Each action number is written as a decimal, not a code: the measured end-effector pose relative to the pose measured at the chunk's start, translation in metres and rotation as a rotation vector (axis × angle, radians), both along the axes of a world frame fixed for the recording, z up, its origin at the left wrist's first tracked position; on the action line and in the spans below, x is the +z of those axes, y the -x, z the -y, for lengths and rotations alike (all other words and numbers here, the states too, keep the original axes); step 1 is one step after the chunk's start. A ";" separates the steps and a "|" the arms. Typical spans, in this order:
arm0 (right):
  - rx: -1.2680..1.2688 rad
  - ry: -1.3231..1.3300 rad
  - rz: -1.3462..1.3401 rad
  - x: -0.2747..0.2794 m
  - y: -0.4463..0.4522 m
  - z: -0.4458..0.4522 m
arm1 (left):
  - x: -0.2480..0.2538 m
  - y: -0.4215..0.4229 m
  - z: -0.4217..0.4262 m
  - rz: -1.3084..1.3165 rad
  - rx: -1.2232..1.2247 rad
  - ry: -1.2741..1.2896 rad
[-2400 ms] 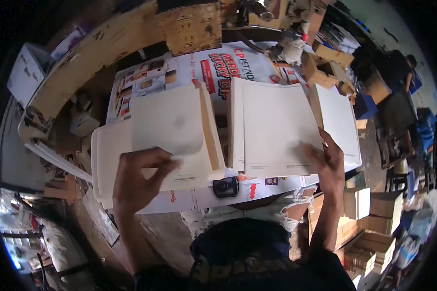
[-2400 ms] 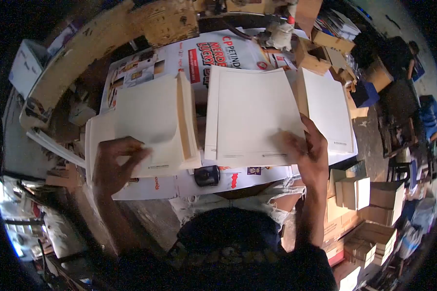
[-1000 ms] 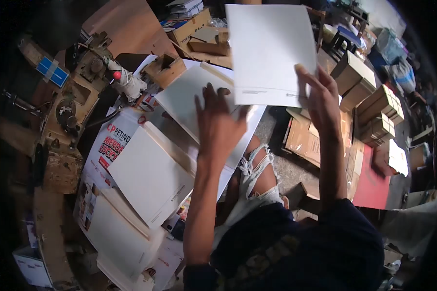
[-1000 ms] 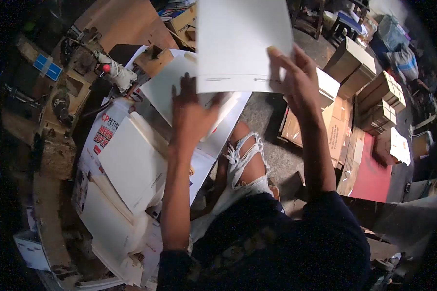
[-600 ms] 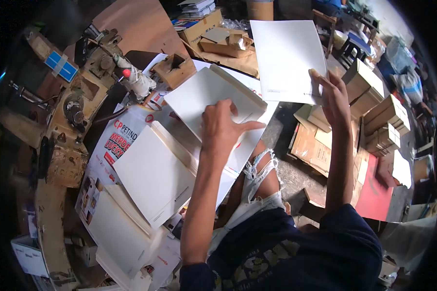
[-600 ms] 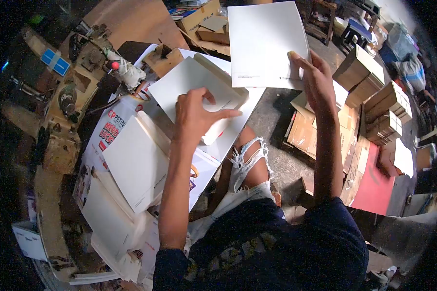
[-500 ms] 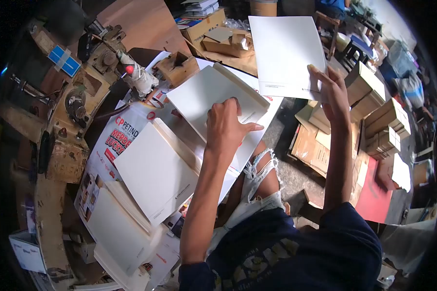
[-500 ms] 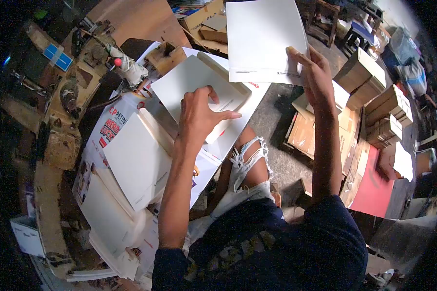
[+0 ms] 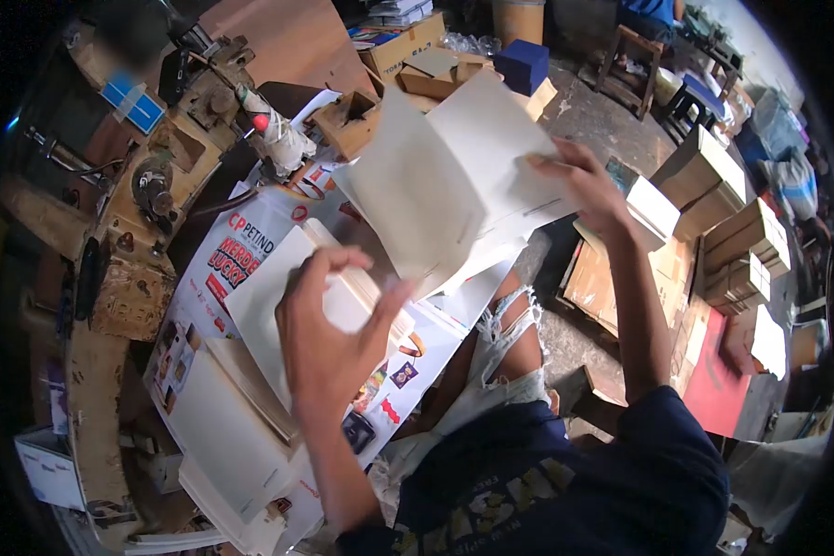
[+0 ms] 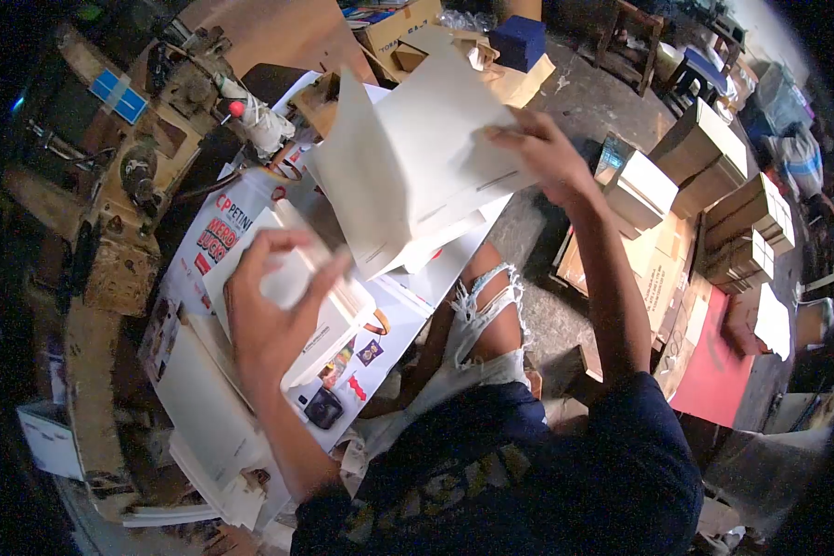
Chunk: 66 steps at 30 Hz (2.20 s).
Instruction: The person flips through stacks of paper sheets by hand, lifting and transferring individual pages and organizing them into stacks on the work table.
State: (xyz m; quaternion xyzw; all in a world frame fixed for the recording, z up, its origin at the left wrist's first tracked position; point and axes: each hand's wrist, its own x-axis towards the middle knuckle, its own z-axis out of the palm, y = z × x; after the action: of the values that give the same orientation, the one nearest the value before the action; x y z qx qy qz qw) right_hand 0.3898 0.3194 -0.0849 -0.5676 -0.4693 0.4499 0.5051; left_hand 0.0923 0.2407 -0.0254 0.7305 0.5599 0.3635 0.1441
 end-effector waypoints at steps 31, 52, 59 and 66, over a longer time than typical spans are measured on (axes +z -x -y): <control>0.267 0.220 -0.056 -0.001 0.212 0.058 | -0.007 0.188 0.163 -0.180 0.290 0.413; 0.523 0.004 -0.270 0.018 0.248 0.080 | -0.061 0.215 0.203 0.884 0.715 -0.237; 1.058 -0.005 -0.203 -0.013 0.334 0.124 | -0.048 0.233 0.208 -0.155 1.176 0.058; 1.262 0.095 -0.405 -0.006 0.360 0.154 | -0.024 0.239 0.235 0.243 1.008 0.221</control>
State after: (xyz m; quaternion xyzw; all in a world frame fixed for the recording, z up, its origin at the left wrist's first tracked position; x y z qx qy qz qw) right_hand 0.0298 0.1654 -0.0908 -0.1096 -0.5870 0.7775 0.1972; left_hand -0.1469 0.0058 -0.0493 0.3038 0.8558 0.4085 0.0917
